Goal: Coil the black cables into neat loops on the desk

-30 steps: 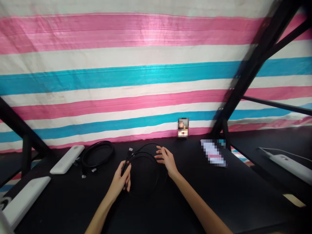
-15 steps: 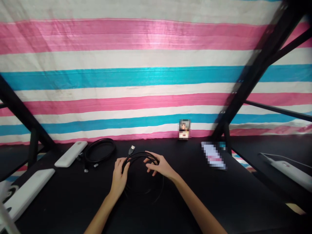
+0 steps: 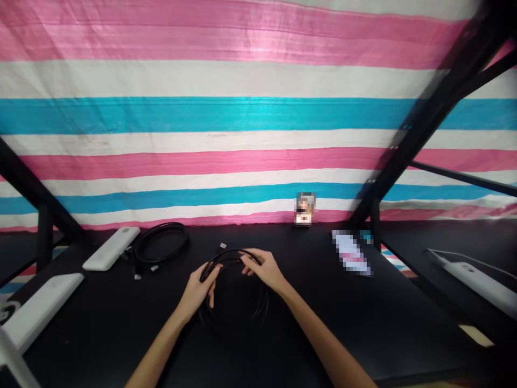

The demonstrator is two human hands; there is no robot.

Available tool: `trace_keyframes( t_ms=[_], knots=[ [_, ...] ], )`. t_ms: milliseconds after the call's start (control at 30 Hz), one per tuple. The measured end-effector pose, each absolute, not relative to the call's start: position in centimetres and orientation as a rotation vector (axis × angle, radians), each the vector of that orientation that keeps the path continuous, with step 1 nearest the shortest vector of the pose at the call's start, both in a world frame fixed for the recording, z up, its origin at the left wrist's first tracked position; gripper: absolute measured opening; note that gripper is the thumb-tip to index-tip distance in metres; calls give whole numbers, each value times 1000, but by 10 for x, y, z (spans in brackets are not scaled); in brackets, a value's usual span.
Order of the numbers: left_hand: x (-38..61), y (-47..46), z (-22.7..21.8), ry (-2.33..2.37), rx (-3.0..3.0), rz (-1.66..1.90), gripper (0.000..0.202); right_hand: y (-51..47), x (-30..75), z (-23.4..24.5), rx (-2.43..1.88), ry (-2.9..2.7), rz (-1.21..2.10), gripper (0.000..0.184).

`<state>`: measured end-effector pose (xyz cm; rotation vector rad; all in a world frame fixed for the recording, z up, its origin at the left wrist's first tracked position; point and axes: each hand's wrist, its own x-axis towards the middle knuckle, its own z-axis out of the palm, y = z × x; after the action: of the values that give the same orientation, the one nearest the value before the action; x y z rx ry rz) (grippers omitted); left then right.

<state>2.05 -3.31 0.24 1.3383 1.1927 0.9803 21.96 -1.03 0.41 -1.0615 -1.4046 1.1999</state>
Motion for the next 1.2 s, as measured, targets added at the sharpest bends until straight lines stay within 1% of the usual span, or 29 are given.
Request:
trace_keyframes(
  t_ms=[200,333,500,667,933,1100,1200],
  knots=[
    [19,-30,-7,1216,1371,951,43,31,272,-26,-1189,-819,807,57],
    [18,-28,-18,1249,1427,905,38,51,300,-43,-1272,-709,607,61],
    [19,-31,-22,1389,1546,811,37,57,301,-48,-1352,-792,578,64],
    [20,-33,-21,1501,1660,741,27,71,305,-44,-1415,-763,542,67],
    [19,-32,-28,1542,1782,659,29,108,325,-42,-1395,-640,441,88],
    [19,-31,-27,1545,1788,638,32,119,329,-44,-1430,-682,493,88],
    [19,-31,-25,1544,1777,612,35,117,329,-43,-1394,-756,466,84]
  ],
)
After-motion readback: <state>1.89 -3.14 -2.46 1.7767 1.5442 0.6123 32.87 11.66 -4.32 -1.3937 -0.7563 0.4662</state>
